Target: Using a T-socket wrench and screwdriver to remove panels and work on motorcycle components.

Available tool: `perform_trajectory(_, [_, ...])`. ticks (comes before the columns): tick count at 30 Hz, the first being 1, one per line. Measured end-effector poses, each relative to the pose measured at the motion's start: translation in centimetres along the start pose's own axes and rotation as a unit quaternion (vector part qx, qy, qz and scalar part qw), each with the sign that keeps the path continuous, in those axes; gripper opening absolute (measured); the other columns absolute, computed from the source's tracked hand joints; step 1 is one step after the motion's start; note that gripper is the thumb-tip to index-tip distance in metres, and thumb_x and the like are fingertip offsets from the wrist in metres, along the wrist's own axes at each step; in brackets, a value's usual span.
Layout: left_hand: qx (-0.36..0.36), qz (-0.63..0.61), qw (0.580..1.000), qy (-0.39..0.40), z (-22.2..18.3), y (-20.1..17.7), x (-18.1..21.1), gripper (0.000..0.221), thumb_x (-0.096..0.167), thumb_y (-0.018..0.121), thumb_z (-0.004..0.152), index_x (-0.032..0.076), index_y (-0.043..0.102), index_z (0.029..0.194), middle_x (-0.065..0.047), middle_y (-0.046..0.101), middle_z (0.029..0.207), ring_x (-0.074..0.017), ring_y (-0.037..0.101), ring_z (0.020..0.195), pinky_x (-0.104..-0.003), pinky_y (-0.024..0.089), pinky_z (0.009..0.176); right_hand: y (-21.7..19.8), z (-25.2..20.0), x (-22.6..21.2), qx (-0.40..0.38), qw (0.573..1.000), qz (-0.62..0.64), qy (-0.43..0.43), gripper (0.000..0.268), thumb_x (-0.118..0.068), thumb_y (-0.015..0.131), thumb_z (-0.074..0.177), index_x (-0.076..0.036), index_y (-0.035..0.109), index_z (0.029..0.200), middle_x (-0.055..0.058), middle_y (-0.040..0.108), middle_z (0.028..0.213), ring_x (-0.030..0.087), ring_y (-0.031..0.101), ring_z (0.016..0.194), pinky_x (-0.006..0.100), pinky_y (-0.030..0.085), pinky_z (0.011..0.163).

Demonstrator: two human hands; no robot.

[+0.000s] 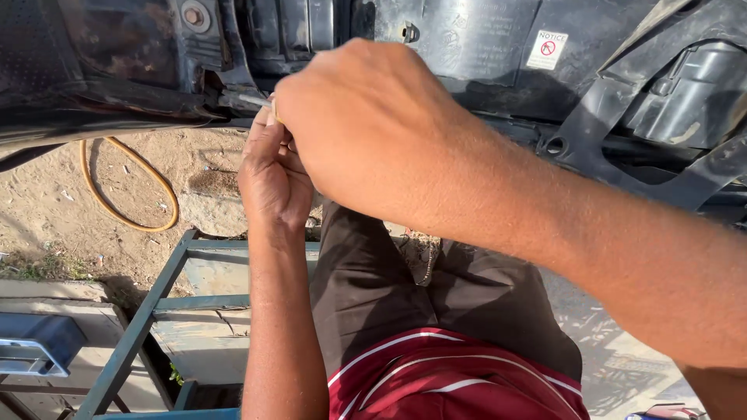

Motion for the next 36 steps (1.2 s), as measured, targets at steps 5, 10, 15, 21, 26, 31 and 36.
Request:
perform_trajectory(5, [0.126, 0.045, 0.991, -0.007, 0.0, 2.2, 0.1, 0.032, 0.008, 0.053, 0.101, -0.004, 0.057, 0.131, -0.014, 0.07, 0.122, -0.0219, 0.072, 0.107, -0.038, 0.06, 0.095, -0.7, 1.5, -0.6, 0.048, 0.996, -0.045, -0.053, 0.009, -0.011, 0.071, 0.079, -0.003, 0.076, 0.075, 0.018, 0.068, 0.063, 0.028, 0.071, 0.058, 0.042, 0.055, 0.05])
perform_trajectory(10, [0.11, 0.089, 0.99, 0.012, -0.2, -1.7, 1.2, 0.007, -0.001, 0.057, 0.103, 0.004, 0.062, 0.106, -0.007, 0.067, 0.093, -0.0145, 0.064, 0.076, -0.032, 0.059, 0.072, 0.8, 2.5, -1.5, 0.017, 0.999, -0.045, -0.023, 0.01, -0.011, 0.071, 0.079, -0.003, 0.075, 0.076, 0.018, 0.069, 0.063, 0.026, 0.071, 0.057, 0.04, 0.055, 0.047])
perform_trajectory(15, [0.123, 0.167, 0.972, 0.109, -0.3, -3.0, 3.0, 0.011, -0.001, 0.057, 0.105, 0.003, 0.067, 0.106, -0.005, 0.068, 0.085, -0.0049, 0.054, 0.058, -0.016, 0.038, 0.048, 2.0, 2.3, -2.5, -0.01, 0.999, -0.048, 0.005, 0.011, -0.011, 0.07, 0.08, -0.002, 0.075, 0.077, 0.018, 0.069, 0.064, 0.025, 0.071, 0.057, 0.039, 0.055, 0.045])
perform_trajectory(21, [0.158, 0.196, 0.964, 0.087, -1.3, 0.5, 3.0, 0.021, -0.005, 0.053, 0.103, 0.0, 0.06, 0.122, -0.008, 0.072, 0.091, -0.0064, 0.063, 0.066, -0.021, 0.051, 0.057, 2.3, 0.5, -4.1, -0.038, 0.996, -0.062, 0.042, 0.012, -0.012, 0.07, 0.08, -0.001, 0.075, 0.078, 0.018, 0.069, 0.064, 0.024, 0.071, 0.056, 0.037, 0.055, 0.043])
perform_trajectory(26, [0.092, 0.464, 0.852, 0.223, -1.0, 0.4, 3.5, 0.043, -0.004, 0.052, 0.109, 0.0, 0.054, 0.152, -0.012, 0.072, 0.095, -0.0157, 0.063, 0.069, -0.032, 0.052, 0.059, 0.8, 0.0, -4.1, -0.043, 0.995, -0.083, 0.022, 0.011, -0.012, 0.072, 0.08, -0.002, 0.076, 0.08, 0.017, 0.07, 0.065, 0.025, 0.072, 0.059, 0.038, 0.055, 0.045])
perform_trajectory(31, [0.106, 0.872, 0.433, 0.203, -0.1, 2.4, 4.6, 0.078, 0.019, 0.069, 0.1, 0.001, 0.024, 0.161, -0.019, 0.068, 0.069, -0.0354, 0.066, 0.056, -0.046, 0.049, 0.046, -2.6, 2.3, -4.3, -0.001, 0.988, -0.129, -0.086, 0.012, -0.013, 0.075, 0.075, -0.004, 0.077, 0.082, 0.017, 0.069, 0.065, 0.028, 0.072, 0.063, 0.04, 0.056, 0.054])
perform_trajectory(36, [0.111, 0.906, 0.384, 0.136, -0.1, 1.9, 5.2, 0.084, 0.005, 0.064, 0.087, 0.006, 0.025, 0.161, -0.019, 0.07, 0.071, -0.0353, 0.069, 0.059, -0.048, 0.052, 0.05, -2.6, 6.3, -5.4, 0.014, 0.978, -0.133, -0.162, 0.011, -0.012, 0.077, 0.07, -0.005, 0.078, 0.079, 0.017, 0.069, 0.064, 0.028, 0.073, 0.063, 0.041, 0.057, 0.056])
Point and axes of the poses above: each hand's wrist, its own z-axis towards the middle knuckle, its own y-axis out of the palm, x = y × z, the point moved 2 cm from there along z, towards the middle knuckle
